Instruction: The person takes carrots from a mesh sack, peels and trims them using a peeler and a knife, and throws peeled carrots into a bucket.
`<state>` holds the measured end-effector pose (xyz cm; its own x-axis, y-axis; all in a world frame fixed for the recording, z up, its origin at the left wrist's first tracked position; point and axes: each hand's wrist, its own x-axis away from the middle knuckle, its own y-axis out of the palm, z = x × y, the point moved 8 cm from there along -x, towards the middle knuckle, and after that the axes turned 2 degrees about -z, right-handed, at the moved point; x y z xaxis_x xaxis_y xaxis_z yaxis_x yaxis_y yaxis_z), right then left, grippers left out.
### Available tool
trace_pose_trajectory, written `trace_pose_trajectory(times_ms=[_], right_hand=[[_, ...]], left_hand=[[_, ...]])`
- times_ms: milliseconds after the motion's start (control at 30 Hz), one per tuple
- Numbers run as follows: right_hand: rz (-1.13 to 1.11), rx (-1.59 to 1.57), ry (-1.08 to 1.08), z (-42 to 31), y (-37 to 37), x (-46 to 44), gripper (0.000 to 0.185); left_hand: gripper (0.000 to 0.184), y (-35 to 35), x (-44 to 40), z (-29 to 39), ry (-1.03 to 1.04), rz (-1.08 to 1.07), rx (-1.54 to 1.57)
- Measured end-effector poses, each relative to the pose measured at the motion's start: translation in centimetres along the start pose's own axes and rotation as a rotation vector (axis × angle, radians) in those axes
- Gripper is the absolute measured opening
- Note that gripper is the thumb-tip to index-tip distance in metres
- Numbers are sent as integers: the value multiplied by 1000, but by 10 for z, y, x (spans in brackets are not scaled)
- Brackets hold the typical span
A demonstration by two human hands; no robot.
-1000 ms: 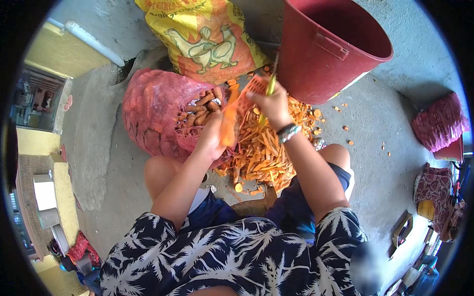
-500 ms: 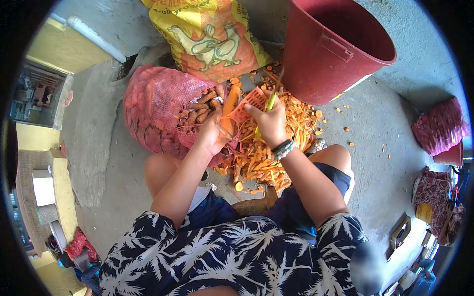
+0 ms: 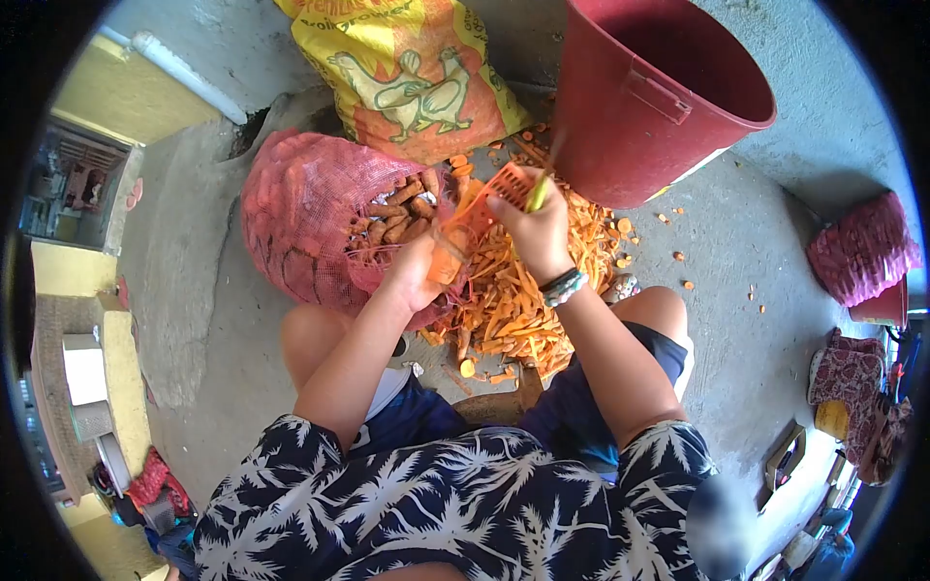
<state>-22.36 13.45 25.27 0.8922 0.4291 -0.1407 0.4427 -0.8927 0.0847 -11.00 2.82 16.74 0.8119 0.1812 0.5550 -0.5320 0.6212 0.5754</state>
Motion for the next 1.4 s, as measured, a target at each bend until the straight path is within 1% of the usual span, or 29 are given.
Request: trace_pose_trajectory(times_ms=[33,67,133,200,233,267,333,367,433,467,533,567,600,633,667,733,767,800,867,933,1000,1033,1067,1133,1200,1267,1300,1333,1400], right_hand=[[-40,11,80,3,0,-2,40],[-78,22,159,3,-1,-6,41],[-77,47,106,6,-5,-19,41],[-3,53,158,12,-12,-28,40],[62,71,79,20,-28,-41,38],[136,-27,65,29,-51,-55,36],[368,48,-57,27,-96,-72,33],[379,47,-57,30,-101,-69,33],[374,41,40,20,-91,-56,33],[317,-56,24,14,-73,-45,36],[193,-82,124,10,-41,-21,38],[156,-103,101,10,-31,-11,39],[119,-126,76,9,-24,-6,41],[100,-137,122,13,-26,-6,40],[201,-150,149,22,-42,-15,35],[435,-32,80,15,-83,-34,28],[436,-137,55,18,-95,-43,26],[436,-244,31,11,-96,-47,24],[285,-215,-9,5,-75,-42,21],[111,-84,150,10,-36,-16,34],[-26,6,37,-9,-2,2,44],[2,67,168,2,-7,-2,45],[29,175,181,0,-14,-10,42],[172,71,139,8,-43,-31,38],[427,258,-97,17,-97,-58,35],[476,-49,-41,25,-121,-62,34],[482,-41,-35,19,-117,-57,34],[430,66,32,12,-105,-50,34],[308,-105,7,7,-70,-38,34]], left_hand=[[30,0,0,-1,-1,-85,-87],[30,0,0,-2,-7,-88,-89],[29,13,7,10,19,-91,-128],[31,3,4,10,9,-54,-135],[33,1,5,8,-16,-68,-164],[35,-1,6,5,-44,-85,-193],[38,-5,10,-3,-89,-152,-210],[38,-8,11,-5,-114,-159,-185],[39,-4,15,-2,-135,-146,-142],[39,-3,13,0,-129,-147,-136],[39,-5,12,-1,-134,-112,-88],[39,-5,14,-1,-137,-109,-84],[38,0,17,-3,-162,-187,-52],[37,6,20,-3,-185,-266,-22],[37,5,22,-1,-184,-265,-25],[35,13,31,-6,-291,-395,31],[35,13,31,-7,-290,-399,29],[36,12,31,-6,-280,-379,18],[36,12,30,-7,-267,-356,14],[42,7,22,1,-113,-181,-121],[40,6,19,1,-64,-130,-168],[39,3,18,4,-11,-81,-216],[39,1,16,3,-16,-79,-218],[39,-1,12,8,52,-113,-358],[40,-2,21,7,4,-114,-377],[41,-3,24,3,-53,-119,-405],[42,-5,24,6,2,-91,-350],[44,-5,24,11,60,-61,-291],[46,-5,23,16,54,-84,-257]])
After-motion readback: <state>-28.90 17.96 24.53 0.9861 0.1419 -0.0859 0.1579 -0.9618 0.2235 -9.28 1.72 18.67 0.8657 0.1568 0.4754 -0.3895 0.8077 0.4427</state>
